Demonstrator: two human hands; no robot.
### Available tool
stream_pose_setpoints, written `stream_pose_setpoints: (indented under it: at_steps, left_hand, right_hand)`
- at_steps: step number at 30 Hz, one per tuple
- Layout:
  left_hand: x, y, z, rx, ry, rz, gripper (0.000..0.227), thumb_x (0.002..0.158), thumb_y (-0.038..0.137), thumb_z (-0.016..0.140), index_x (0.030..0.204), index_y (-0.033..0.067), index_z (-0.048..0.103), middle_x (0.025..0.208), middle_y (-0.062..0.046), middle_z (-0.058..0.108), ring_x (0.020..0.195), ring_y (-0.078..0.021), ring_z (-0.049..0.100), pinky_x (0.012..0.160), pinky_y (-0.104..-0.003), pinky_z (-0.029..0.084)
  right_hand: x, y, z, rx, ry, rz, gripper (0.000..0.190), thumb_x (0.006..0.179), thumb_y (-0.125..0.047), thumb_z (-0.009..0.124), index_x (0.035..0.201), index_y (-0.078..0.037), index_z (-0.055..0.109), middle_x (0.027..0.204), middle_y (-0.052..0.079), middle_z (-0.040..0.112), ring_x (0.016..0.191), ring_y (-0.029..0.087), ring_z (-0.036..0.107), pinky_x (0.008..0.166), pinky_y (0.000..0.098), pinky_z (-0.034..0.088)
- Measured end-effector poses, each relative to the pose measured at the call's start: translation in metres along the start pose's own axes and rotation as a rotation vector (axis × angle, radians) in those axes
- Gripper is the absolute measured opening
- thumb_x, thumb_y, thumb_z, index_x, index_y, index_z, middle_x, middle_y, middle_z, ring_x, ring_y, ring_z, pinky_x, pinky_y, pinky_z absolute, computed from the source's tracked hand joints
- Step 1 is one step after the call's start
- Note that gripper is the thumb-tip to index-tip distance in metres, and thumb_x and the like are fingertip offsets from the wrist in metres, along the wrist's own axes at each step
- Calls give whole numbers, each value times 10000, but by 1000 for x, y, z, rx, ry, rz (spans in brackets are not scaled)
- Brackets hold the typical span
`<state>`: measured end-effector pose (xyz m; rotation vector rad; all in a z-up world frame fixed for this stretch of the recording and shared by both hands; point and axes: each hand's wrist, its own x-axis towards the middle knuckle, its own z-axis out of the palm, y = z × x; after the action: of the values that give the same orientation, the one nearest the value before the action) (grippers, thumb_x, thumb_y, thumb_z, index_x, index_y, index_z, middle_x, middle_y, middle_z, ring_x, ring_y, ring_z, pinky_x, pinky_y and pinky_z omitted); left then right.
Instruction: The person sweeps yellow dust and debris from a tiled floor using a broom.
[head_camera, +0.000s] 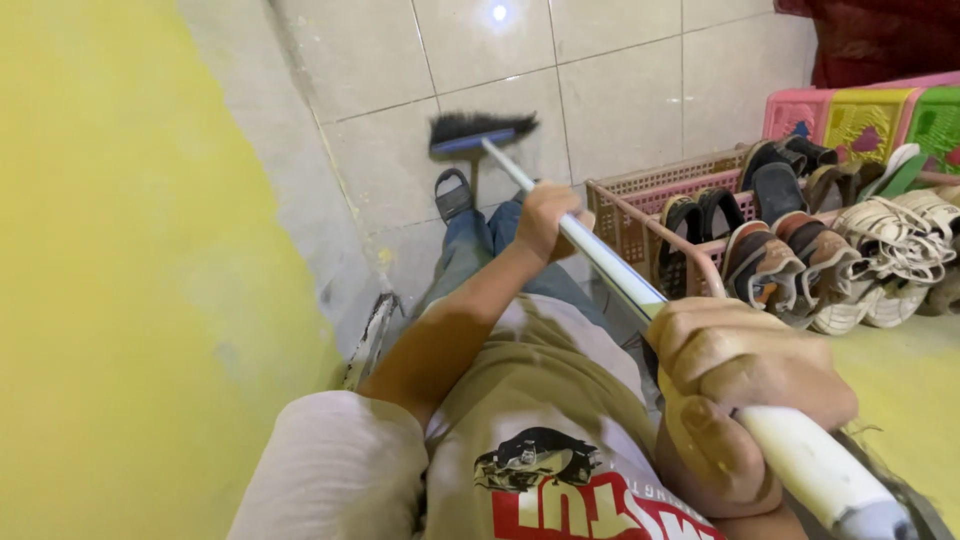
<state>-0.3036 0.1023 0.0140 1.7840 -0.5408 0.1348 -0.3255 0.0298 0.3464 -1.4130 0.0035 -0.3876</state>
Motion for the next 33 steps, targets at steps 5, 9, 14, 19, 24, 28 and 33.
stream_pose_setpoints:
  at_steps: [5, 9, 14, 19, 24, 28, 33]
  left_hand:
    - [51, -69, -17, 54, 41, 46, 199, 692, 56, 674, 644, 62, 480, 643, -137, 499, 628, -364, 543, 597, -458, 444]
    - [47, -107, -28, 157, -67, 54, 209, 672, 71, 666, 631, 64, 461, 646, -148, 509, 637, -383, 550, 593, -456, 456]
    - [-8, -83, -18, -3, -207, -10, 195, 679, 127, 709, 633, 86, 523, 651, -153, 556, 642, -389, 583, 596, -470, 463]
    - [-33, -44, -10, -122, -394, 29, 190, 773, 176, 713, 685, 98, 564, 690, -139, 609, 669, -398, 611, 625, -484, 480]
    - [7, -32, 10, -107, -449, 133, 192, 749, 194, 725, 708, 89, 570, 696, -138, 603, 679, -390, 609, 643, -483, 472]
    - [52, -53, 36, -123, -362, 242, 173, 747, 189, 721, 722, 104, 572, 702, -120, 590, 681, -376, 591, 662, -476, 457]
    - [66, -85, 63, -126, -385, 309, 288, 713, 225, 753, 718, 51, 523, 700, -173, 532, 696, -424, 544, 649, -492, 428]
  right_hand:
    - [8, 59, 2, -62, -114, -166, 325, 924, -47, 624, 647, -29, 455, 542, 42, 446, 457, 181, 422, 460, 346, 376]
    - [1, 88, 5, -75, -223, -85, 365, 991, -76, 660, 691, -14, 462, 632, 81, 441, 519, 221, 437, 537, 363, 407]
    - [-18, 57, -3, -63, -160, -32, 398, 1010, -189, 552, 666, -30, 429, 610, 50, 448, 539, 201, 438, 505, 322, 387]
    - [-32, 37, -13, 8, 9, -52, 347, 954, -104, 558, 645, -31, 417, 581, 44, 411, 476, 156, 353, 500, 322, 321]
    - [-49, 18, -27, 32, 291, -78, 267, 892, -51, 604, 701, -15, 422, 567, 67, 441, 483, 155, 365, 491, 336, 335]
    - [-51, 52, -37, -51, 337, -263, 274, 899, -25, 610, 706, 1, 417, 589, 70, 466, 509, 171, 429, 458, 353, 378]
    - [-42, 97, -36, -221, 336, -253, 350, 988, -104, 654, 744, 31, 444, 669, 120, 506, 548, 214, 477, 514, 373, 419]
